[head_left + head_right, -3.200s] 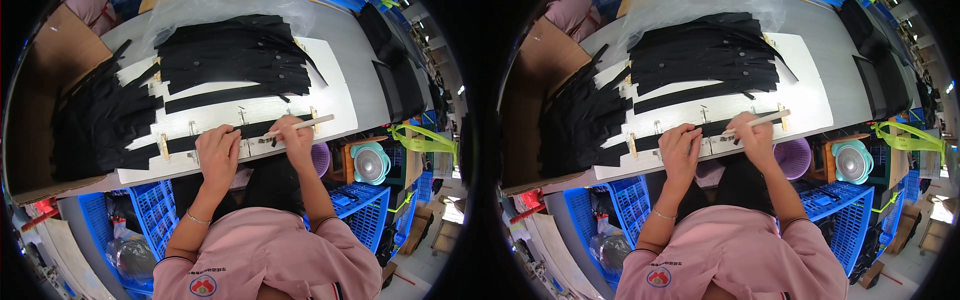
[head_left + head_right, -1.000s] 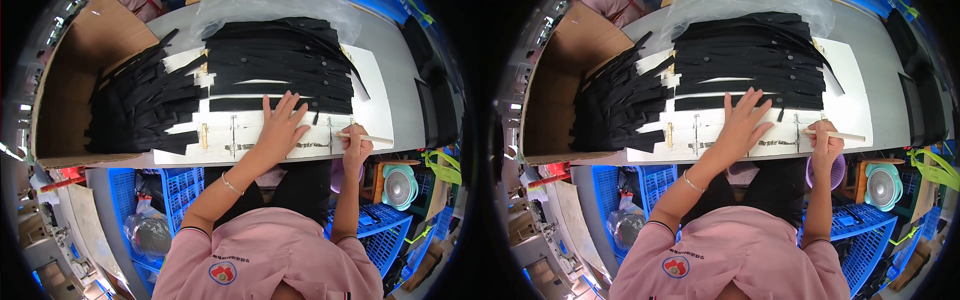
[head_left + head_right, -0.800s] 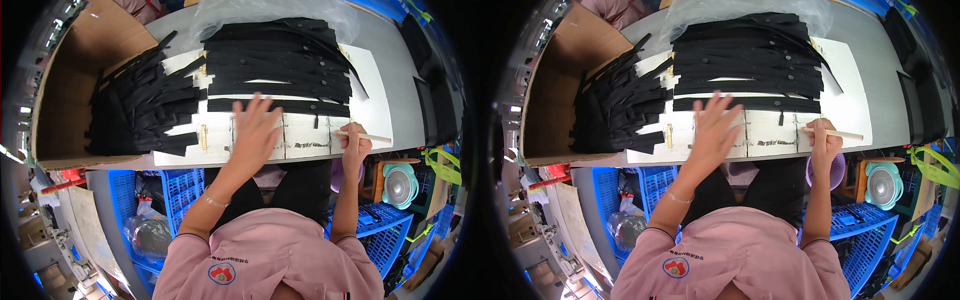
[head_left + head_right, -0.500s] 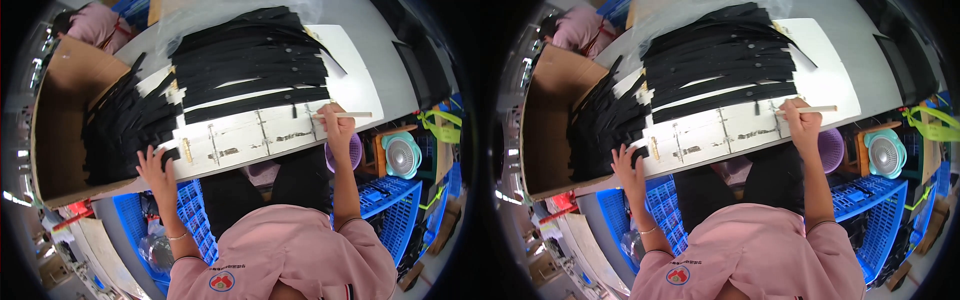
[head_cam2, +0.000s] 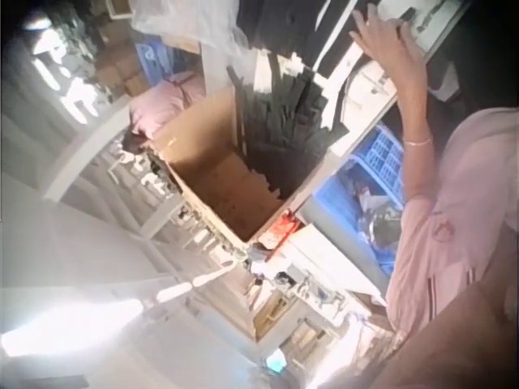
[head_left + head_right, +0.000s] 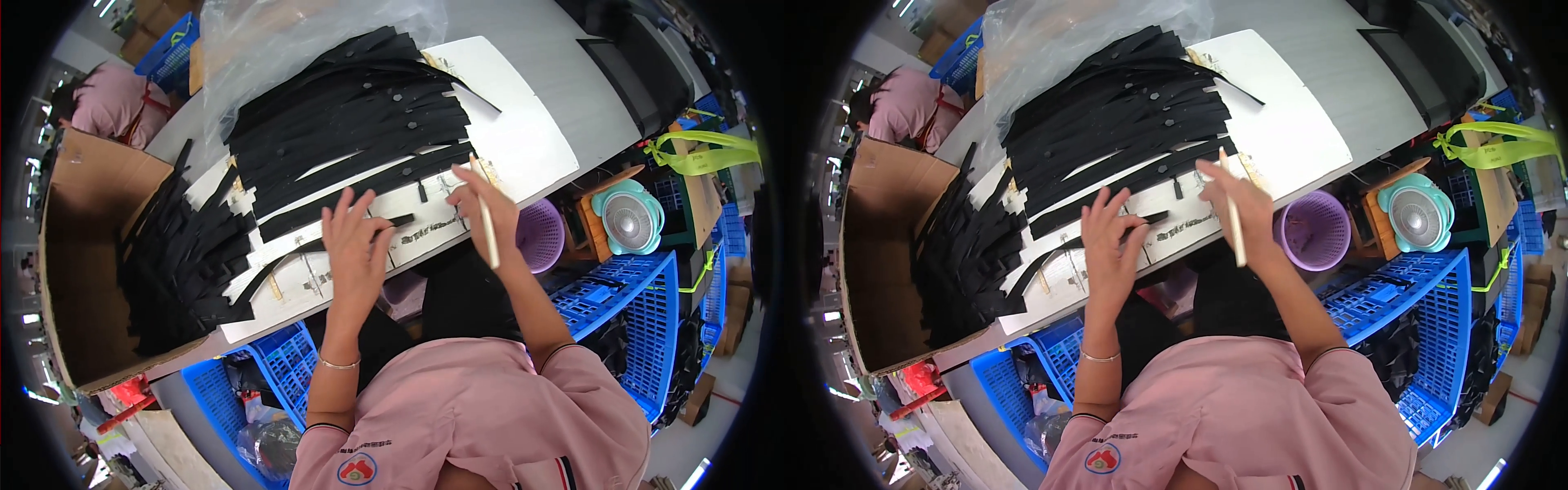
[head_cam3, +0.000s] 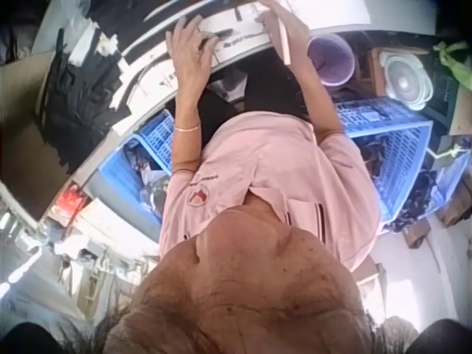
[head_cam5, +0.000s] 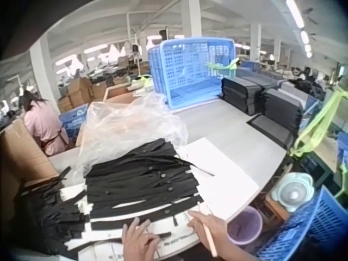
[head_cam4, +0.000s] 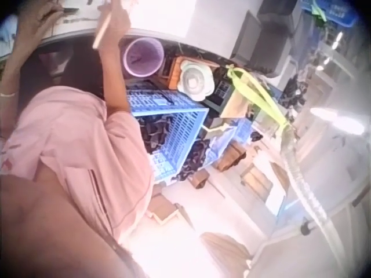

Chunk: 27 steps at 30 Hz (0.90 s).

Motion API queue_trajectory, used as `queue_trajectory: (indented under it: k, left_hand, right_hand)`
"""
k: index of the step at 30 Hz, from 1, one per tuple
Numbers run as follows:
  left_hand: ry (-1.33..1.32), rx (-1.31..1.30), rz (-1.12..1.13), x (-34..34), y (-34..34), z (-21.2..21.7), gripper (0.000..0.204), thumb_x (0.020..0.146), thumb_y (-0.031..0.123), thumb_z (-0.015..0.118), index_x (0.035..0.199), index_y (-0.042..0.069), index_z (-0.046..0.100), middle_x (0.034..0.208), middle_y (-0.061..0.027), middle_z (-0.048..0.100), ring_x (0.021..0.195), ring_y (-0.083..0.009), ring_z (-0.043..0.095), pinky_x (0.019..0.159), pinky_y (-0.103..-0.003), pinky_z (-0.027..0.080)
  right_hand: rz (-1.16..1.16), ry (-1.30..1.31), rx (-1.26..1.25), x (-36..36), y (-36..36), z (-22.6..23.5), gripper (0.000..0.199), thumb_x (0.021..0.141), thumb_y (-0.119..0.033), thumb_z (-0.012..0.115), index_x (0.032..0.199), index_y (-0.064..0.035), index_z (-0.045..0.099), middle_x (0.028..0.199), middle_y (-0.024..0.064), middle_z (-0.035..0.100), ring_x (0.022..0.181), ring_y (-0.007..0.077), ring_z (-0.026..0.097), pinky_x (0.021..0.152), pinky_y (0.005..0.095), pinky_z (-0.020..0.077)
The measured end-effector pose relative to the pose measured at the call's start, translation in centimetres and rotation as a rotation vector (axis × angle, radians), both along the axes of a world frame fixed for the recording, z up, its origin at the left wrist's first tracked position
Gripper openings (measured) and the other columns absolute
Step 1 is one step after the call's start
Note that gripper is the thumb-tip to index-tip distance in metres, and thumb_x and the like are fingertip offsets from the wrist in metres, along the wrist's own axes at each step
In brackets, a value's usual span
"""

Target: Marking specific points on black fabric strips using a template and a pencil.

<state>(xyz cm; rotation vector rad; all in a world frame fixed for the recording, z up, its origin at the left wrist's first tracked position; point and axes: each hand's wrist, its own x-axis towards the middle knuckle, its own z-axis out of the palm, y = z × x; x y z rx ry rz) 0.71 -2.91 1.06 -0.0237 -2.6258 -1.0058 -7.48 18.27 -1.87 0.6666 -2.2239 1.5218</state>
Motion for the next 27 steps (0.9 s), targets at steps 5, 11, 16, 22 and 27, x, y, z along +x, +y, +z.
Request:
queue_trajectory:
  k: [5, 11, 16, 22, 27]
  left_hand:
    - [-0.009, 0.094, -0.043, -1.4, 3.3, 0.4, 0.005, 0.092, 0.013, 0.072, 0.093, 0.007, 0.072, 0.138, -0.0126, 0.065, 0.142, -0.0367, 0.047, 0.123, -0.053, 0.023]
    - [0.104, 0.055, -0.009, -3.9, 5.0, -1.2, 0.010, 0.091, 0.009, 0.071, 0.099, 0.002, 0.069, 0.120, -0.0140, 0.070, 0.122, -0.0355, 0.059, 0.106, -0.046, 0.042]
    - [0.014, 0.081, -0.072, -3.3, 5.0, 0.5, 0.010, 0.089, 0.007, 0.071, 0.097, 0.002, 0.068, 0.101, -0.0104, 0.067, 0.098, -0.0329, 0.063, 0.088, -0.042, 0.049]
    - [-0.020, 0.103, -0.125, -4.3, 4.4, -0.2, 0.017, 0.088, 0.008, 0.073, 0.104, 0.002, 0.069, 0.102, -0.0093, 0.066, 0.097, -0.0317, 0.062, 0.086, -0.042, 0.050]
    - [0.090, 0.006, -0.068, -2.4, 3.7, -0.4, 0.028, 0.087, 0.010, 0.074, 0.114, 0.002, 0.071, 0.111, -0.0091, 0.068, 0.111, -0.0302, 0.060, 0.099, -0.045, 0.047]
  right_hand:
    - [-0.071, 0.404, 0.215, 4.1, -0.5, 0.2, 0.028, 0.095, 0.001, 0.063, 0.122, -0.0025, 0.066, 0.104, 0.0125, 0.077, 0.082, 0.0282, 0.070, 0.073, 0.0350, 0.0535]
    - [-0.098, 0.282, 0.355, 4.9, -1.1, -0.6, 0.042, 0.093, -0.007, 0.070, 0.133, -0.0044, 0.061, 0.133, 0.0144, 0.069, 0.126, 0.0337, 0.062, 0.106, 0.0451, 0.0403]
    - [-0.122, 0.268, 0.341, 5.2, -0.6, -0.7, 0.042, 0.092, -0.009, 0.071, 0.132, -0.0044, 0.061, 0.136, 0.0138, 0.068, 0.131, 0.0328, 0.060, 0.111, 0.0477, 0.0364]
    - [-0.124, 0.228, 0.492, 5.4, -0.6, -1.6, 0.049, 0.088, -0.010, 0.075, 0.134, -0.0058, 0.059, 0.137, 0.0123, 0.067, 0.133, 0.0309, 0.059, 0.118, 0.0531, 0.0279]
    - [-0.135, 0.203, 0.635, 4.9, 0.4, -2.0, 0.059, 0.085, -0.018, 0.078, 0.139, -0.0086, 0.057, 0.141, 0.0088, 0.065, 0.137, 0.0262, 0.057, 0.121, 0.0597, 0.0192]
